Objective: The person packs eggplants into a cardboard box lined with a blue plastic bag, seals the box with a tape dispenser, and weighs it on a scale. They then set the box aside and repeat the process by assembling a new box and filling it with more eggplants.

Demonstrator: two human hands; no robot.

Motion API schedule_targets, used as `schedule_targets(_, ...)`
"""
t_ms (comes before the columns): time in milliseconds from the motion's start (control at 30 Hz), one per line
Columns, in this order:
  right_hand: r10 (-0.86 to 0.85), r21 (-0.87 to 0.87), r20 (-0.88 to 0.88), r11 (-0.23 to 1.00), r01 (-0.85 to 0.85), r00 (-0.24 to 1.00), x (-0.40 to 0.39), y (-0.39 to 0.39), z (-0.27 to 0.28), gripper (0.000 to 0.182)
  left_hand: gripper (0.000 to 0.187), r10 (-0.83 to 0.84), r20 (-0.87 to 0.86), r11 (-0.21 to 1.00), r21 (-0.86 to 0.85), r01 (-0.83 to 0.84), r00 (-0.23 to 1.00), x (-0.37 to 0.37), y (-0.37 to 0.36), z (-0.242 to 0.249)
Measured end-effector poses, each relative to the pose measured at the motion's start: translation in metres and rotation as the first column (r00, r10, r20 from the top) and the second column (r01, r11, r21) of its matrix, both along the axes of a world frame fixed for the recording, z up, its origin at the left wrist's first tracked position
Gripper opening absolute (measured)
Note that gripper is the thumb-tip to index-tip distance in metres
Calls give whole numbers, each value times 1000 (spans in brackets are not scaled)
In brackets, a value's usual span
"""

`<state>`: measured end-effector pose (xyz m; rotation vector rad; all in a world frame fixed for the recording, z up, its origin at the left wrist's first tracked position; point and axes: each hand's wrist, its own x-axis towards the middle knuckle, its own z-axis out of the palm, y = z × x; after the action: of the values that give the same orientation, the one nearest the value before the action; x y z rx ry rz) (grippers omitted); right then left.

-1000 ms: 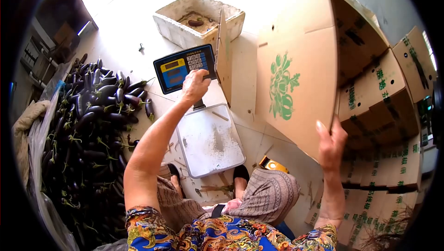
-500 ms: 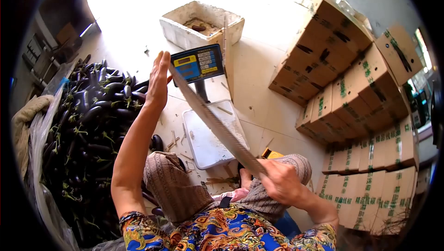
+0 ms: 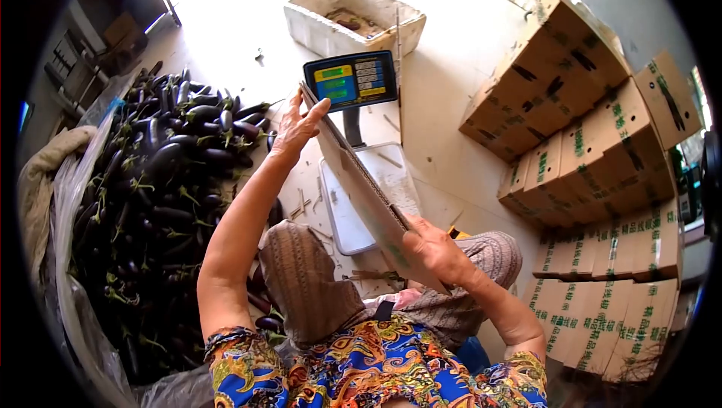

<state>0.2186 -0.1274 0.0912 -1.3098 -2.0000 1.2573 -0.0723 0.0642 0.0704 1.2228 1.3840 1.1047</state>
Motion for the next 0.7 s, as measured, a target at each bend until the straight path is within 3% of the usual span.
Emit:
schedule_targets(67, 41, -50, -60, 998, -44, 997, 2, 6, -14, 73, 107, 4, 47, 998, 57, -7, 999, -9, -4, -8)
schedule_targets(133, -41, -234, -53, 972, 28, 998, 7, 6, -7, 70, 106, -49, 120, 998, 52, 43, 992, -18, -8, -10)
schedule_targets(200, -105, -197, -235, 979, 59, 966, 13, 11, -13, 60, 105, -94, 121, 995, 53, 88, 988, -25, -10, -5)
schedule_targets(233, -141, -109, -35, 985, 136, 989, 20, 12, -7, 55, 91, -27, 124, 998, 60, 20, 992, -24, -13, -4)
schedule_targets(267, -191, -5, 160, 981, 194, 969, 24, 16, 5, 50, 84, -30, 33, 998, 52, 28, 999, -27, -14, 1)
schedule_targets(333, -369, 224, 197, 919, 325, 908, 43, 31, -4, 43, 71, -51, -162, 998, 30, 56, 985, -35, -10, 10)
schedule_targets(367, -464, 331, 185, 859, 389, 866, 54, 39, -13, 40, 55, 0, -342, 977, 202, 73, 940, -35, -6, 7)
schedule_targets(433, -567, 161, 271, 823, 545, 777, 52, 50, 26, 35, 51, -58, -502, 970, 177, 168, 863, -25, -21, 37)
schedule_targets(467, -528, 310, 298, 841, 443, 795, 56, 57, 28, 30, 49, -90, -576, 965, 153, 215, 812, -17, -32, 56)
schedule_targets(500, -495, 530, 246, 788, 312, 833, 59, 59, 13, 28, 47, -211, -586, 963, 14, 271, 782, -10, -42, 71)
schedule_targets(533, -447, 720, 206, 671, 175, 870, 62, 63, -11, 26, 56, -59, -783, 911, 211, 354, 619, -22, -32, 16)
schedule_targets(567, -477, 796, 481, 589, -138, 736, 66, 71, -29, 20, 55, -20, -826, 907, 223, 359, 563, -16, -31, 15)
schedule_targets(600, -549, 442, 417, 819, 366, 725, 38, 68, 3, 21, 54, 22, -864, 902, 235, 362, 504, -10, -31, 14)
schedule_targets(633, -592, 469, 378, 785, 404, 711, 38, 74, -1, 21, 52, -44, -767, 913, 229, 337, 640, -9, -26, 8)
schedule_targets(667, -632, 495, 337, 749, 439, 698, 39, 81, -8, 23, 54, -80, -788, 873, 241, 425, 610, -9, -14, -12)
schedule_targets(700, -686, 615, 178, 638, 464, 705, 39, 88, -18, 26, 56, -107, -811, 826, 249, 505, 575, -3, -10, -12)
